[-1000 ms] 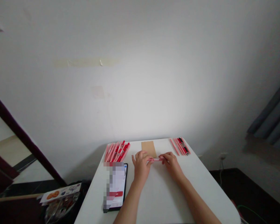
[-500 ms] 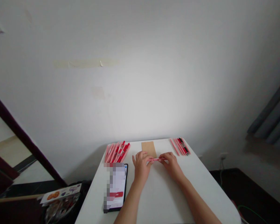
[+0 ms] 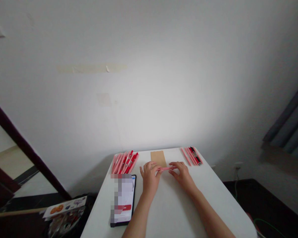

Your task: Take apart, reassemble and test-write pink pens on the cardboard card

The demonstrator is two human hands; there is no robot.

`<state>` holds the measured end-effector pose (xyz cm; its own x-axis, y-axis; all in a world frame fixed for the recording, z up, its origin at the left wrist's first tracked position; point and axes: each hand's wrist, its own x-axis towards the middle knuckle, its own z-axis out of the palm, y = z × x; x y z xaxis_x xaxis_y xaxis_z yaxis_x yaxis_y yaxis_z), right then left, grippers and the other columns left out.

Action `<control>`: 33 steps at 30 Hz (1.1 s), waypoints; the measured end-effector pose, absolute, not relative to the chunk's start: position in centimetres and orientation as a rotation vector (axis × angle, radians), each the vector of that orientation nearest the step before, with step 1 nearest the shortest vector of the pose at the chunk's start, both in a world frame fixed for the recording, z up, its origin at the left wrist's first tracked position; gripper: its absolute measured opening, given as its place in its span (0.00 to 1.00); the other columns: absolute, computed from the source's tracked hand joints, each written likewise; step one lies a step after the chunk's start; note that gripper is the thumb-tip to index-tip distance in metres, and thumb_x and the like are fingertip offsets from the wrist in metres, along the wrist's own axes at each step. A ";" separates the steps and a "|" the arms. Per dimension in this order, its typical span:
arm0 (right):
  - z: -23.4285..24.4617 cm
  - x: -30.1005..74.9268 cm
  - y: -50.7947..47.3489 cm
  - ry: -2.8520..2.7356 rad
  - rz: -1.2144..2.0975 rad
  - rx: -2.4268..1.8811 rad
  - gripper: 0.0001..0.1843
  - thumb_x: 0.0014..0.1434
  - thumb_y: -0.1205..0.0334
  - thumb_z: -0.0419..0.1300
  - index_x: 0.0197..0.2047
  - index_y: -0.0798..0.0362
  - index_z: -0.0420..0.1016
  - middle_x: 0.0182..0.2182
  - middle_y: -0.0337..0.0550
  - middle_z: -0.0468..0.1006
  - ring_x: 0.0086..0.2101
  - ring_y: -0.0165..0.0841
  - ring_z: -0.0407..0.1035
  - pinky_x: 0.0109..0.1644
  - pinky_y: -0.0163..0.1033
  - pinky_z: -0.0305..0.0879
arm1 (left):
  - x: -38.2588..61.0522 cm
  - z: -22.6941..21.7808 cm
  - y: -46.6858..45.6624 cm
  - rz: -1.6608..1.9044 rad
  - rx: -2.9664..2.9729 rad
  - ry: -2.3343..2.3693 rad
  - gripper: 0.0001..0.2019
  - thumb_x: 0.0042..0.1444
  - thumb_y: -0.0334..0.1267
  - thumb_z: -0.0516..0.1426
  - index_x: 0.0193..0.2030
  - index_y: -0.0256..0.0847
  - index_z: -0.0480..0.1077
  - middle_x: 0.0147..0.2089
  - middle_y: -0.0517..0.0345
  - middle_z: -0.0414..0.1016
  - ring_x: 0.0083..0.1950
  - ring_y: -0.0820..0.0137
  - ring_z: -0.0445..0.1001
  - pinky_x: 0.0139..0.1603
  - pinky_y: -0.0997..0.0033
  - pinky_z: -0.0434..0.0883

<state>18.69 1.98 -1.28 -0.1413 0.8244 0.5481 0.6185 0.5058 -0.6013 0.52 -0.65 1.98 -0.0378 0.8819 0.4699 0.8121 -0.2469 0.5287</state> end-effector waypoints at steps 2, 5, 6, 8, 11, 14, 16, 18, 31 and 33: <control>-1.2 18.7 2.0 -1.835 0.294 -1.198 0.10 0.59 0.59 0.58 0.45 0.48 0.74 0.39 0.45 0.78 0.42 0.39 0.68 0.49 0.47 0.63 | 0.5 2.0 -0.7 1.152 2.104 1.877 0.06 0.55 0.40 0.58 0.37 0.51 0.77 0.51 0.56 0.72 0.58 0.61 0.65 0.65 0.35 0.48; -1.1 18.6 1.9 -1.838 0.301 -1.214 0.08 0.60 0.59 0.57 0.42 0.47 0.75 0.38 0.44 0.78 0.42 0.39 0.68 0.48 0.47 0.63 | 0.6 2.1 -0.7 1.142 2.103 1.866 0.05 0.54 0.39 0.59 0.36 0.51 0.77 0.51 0.57 0.71 0.58 0.61 0.65 0.65 0.35 0.48; -1.0 18.6 1.9 -1.844 0.299 -1.220 0.08 0.60 0.59 0.57 0.42 0.47 0.76 0.37 0.44 0.78 0.42 0.39 0.68 0.48 0.47 0.63 | 0.5 2.1 -0.7 1.142 2.103 1.861 0.05 0.53 0.38 0.60 0.36 0.51 0.77 0.51 0.57 0.71 0.58 0.61 0.65 0.65 0.35 0.47; -0.9 18.6 1.9 -1.863 0.292 -1.230 0.09 0.61 0.56 0.56 0.40 0.47 0.77 0.36 0.44 0.78 0.41 0.39 0.68 0.48 0.46 0.63 | 0.5 2.2 -0.7 1.142 2.100 1.860 0.06 0.52 0.36 0.61 0.36 0.51 0.77 0.52 0.58 0.71 0.58 0.61 0.64 0.66 0.35 0.47; -0.9 18.6 1.9 -1.893 0.288 -1.242 0.13 0.63 0.53 0.54 0.38 0.47 0.78 0.34 0.45 0.77 0.40 0.39 0.67 0.46 0.45 0.62 | 0.5 2.3 -0.7 1.145 2.100 1.858 0.06 0.52 0.35 0.61 0.36 0.51 0.77 0.51 0.58 0.71 0.58 0.61 0.64 0.66 0.36 0.48; -1.1 18.6 2.0 -1.902 0.299 -1.234 0.13 0.63 0.52 0.53 0.39 0.47 0.78 0.34 0.45 0.77 0.39 0.39 0.67 0.46 0.45 0.62 | 0.5 2.3 -0.8 1.161 2.108 1.848 0.06 0.54 0.36 0.60 0.37 0.51 0.77 0.51 0.57 0.72 0.58 0.61 0.65 0.65 0.36 0.48; -1.1 18.6 1.9 -1.890 0.302 -1.222 0.12 0.62 0.53 0.56 0.43 0.47 0.77 0.36 0.45 0.77 0.41 0.39 0.67 0.47 0.45 0.62 | 0.5 2.2 -0.8 1.168 2.106 1.850 0.05 0.55 0.38 0.59 0.37 0.50 0.77 0.51 0.56 0.72 0.57 0.61 0.64 0.65 0.36 0.48; -1.0 18.5 1.8 -1.878 0.304 -1.216 0.12 0.60 0.55 0.58 0.46 0.46 0.75 0.38 0.44 0.77 0.43 0.40 0.67 0.49 0.45 0.62 | 0.6 2.1 -0.8 1.169 2.102 1.857 0.05 0.55 0.40 0.58 0.37 0.50 0.77 0.51 0.56 0.72 0.57 0.62 0.64 0.66 0.37 0.47; -0.6 18.5 1.6 -1.896 0.297 -1.227 0.11 0.63 0.53 0.55 0.38 0.46 0.77 0.34 0.44 0.77 0.40 0.39 0.67 0.47 0.45 0.61 | 0.6 2.1 -0.8 1.154 2.129 1.838 0.06 0.51 0.36 0.62 0.35 0.52 0.77 0.51 0.58 0.72 0.57 0.61 0.65 0.66 0.35 0.48; -0.5 18.4 1.5 -1.894 0.302 -1.236 0.13 0.63 0.51 0.54 0.37 0.46 0.78 0.33 0.44 0.76 0.39 0.39 0.67 0.46 0.45 0.61 | 0.6 2.1 -0.7 1.160 2.141 1.835 0.06 0.51 0.36 0.61 0.35 0.51 0.77 0.51 0.58 0.72 0.58 0.60 0.65 0.66 0.35 0.48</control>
<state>18.43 1.46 -0.46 -0.1677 0.8433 0.5106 0.6427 0.4863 -0.5920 0.60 -0.73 2.11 -0.0118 0.8783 0.4779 0.8084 -0.2729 0.5215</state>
